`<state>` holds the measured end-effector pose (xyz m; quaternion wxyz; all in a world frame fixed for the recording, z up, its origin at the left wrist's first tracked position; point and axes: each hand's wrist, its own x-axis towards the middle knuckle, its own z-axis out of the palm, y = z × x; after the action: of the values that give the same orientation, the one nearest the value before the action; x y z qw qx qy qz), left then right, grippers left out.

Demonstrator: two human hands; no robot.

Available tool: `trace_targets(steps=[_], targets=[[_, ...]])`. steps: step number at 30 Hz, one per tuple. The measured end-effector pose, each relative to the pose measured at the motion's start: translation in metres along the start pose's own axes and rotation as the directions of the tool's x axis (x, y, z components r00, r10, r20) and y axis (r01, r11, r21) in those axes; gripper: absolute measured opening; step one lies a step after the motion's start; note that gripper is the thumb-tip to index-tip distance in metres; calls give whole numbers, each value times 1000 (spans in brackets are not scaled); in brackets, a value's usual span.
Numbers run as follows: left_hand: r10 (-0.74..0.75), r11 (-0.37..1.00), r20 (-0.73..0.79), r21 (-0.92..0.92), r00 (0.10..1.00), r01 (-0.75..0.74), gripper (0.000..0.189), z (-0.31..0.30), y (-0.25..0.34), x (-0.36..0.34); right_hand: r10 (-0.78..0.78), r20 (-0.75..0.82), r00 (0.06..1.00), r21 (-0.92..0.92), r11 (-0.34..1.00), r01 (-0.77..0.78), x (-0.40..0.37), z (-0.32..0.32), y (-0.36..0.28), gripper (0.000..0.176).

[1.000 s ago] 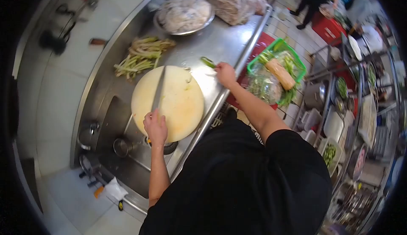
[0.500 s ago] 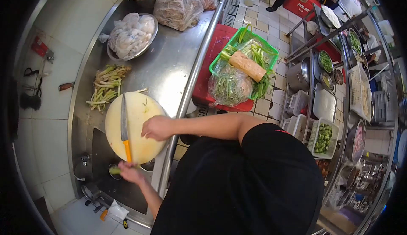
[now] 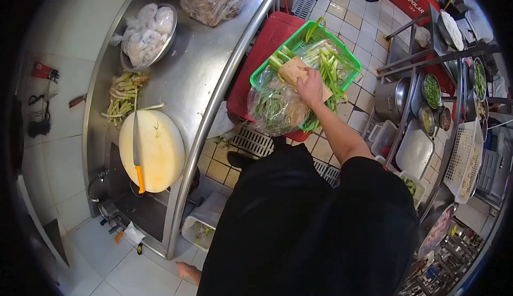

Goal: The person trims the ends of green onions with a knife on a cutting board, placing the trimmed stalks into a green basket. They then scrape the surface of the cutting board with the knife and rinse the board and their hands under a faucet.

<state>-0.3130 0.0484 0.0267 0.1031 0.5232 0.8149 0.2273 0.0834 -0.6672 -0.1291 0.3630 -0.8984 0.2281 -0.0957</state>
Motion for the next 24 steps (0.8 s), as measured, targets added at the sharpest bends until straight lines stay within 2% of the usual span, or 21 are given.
trace_targets(steps=[1, 2, 3, 5, 6, 8, 9, 10, 11, 12, 13, 14, 15, 16, 17, 19, 21, 23, 24], targets=[[9, 1000, -4, -9, 1000, -9, 86, 7, -4, -9, 58, 16, 998, -160, 986, -55, 3, -11, -3, 66], [97, 995, 117, 22, 988, -100, 86, 17, -4, -21, 122, 22, 992, -317, 942, -109, 4, -19, -3, 82], [181, 980, 243, 38, 953, -196, 87, 29, -2, -34, 130, 12, 991, -306, 944, -120, 5, -16, 2, 82], [288, 948, 374, 22, 882, -319, 82, 44, 14, -78, 241, 100, 965, -512, 844, -158, 9, -4, 6, 104], [305, 942, 379, 12, 874, -334, 82, 62, 19, -81, 404, 252, 880, -524, 821, -227, 15, -4, 8, 111], [461, 883, 592, -236, 661, -406, 81, 92, 38, -94, 430, 283, 858, -505, 827, -248, 22, -3, 9, 109], [474, 875, 592, -239, 651, -420, 81, 95, 49, -100, 444, 326, 835, -494, 833, -250, 24, -4, 13, 106], [459, 885, 653, -280, 603, -371, 81, 88, 72, -128, 384, 281, 880, -414, 875, -249, 27, 8, 34, 99], [444, 895, 709, -315, 548, -317, 81, 82, 92, -153, 394, 276, 877, -408, 874, -264, 27, 5, 44, 99], [452, 890, 710, -318, 540, -327, 81, 84, 107, -160, 348, 285, 893, -302, 917, -261, 27, 0, 51, 90], [496, 864, 718, -355, 488, -356, 81, 89, 122, -161, 295, 290, 910, -194, 950, -246, 27, -6, 58, 81], [534, 839, 722, -389, 439, -380, 81, 88, 134, -167, 295, 293, 910, -192, 950, -246, 25, -15, 63, 81], [534, 839, 719, -387, 445, -383, 81, 85, 142, -172, 287, 330, 899, 44, 947, -318, 20, -24, 69, 75], [557, 823, 724, -415, 407, -389, 79, 78, 153, -185, 268, 365, 892, 274, 884, -378, 17, -34, 72, 70], [579, 806, 727, -443, 369, -393, 78, 74, 161, -194, 265, 372, 890, 275, 884, -378, 13, -44, 72, 70], [602, 789, 709, -459, 368, -408, 75, 73, 172, -205, 293, 324, 899, 565, 703, -432, 5, -66, 72, 74], [625, 770, 695, -476, 355, -425, 72, 78, 179, -210, 323, 310, 894, 568, 691, -447, 8, -83, 73, 73], [684, 713, 680, -545, 265, -441, 63, 86, 187, -217, 361, 287, 887, 574, 677, -461, 10, -81, 87, 72], [722, 685, 625, -587, 296, -432, 49, 95, 190, -228, 513, 43, 857, 48, 856, -514, 13, -68, 99, 67]])
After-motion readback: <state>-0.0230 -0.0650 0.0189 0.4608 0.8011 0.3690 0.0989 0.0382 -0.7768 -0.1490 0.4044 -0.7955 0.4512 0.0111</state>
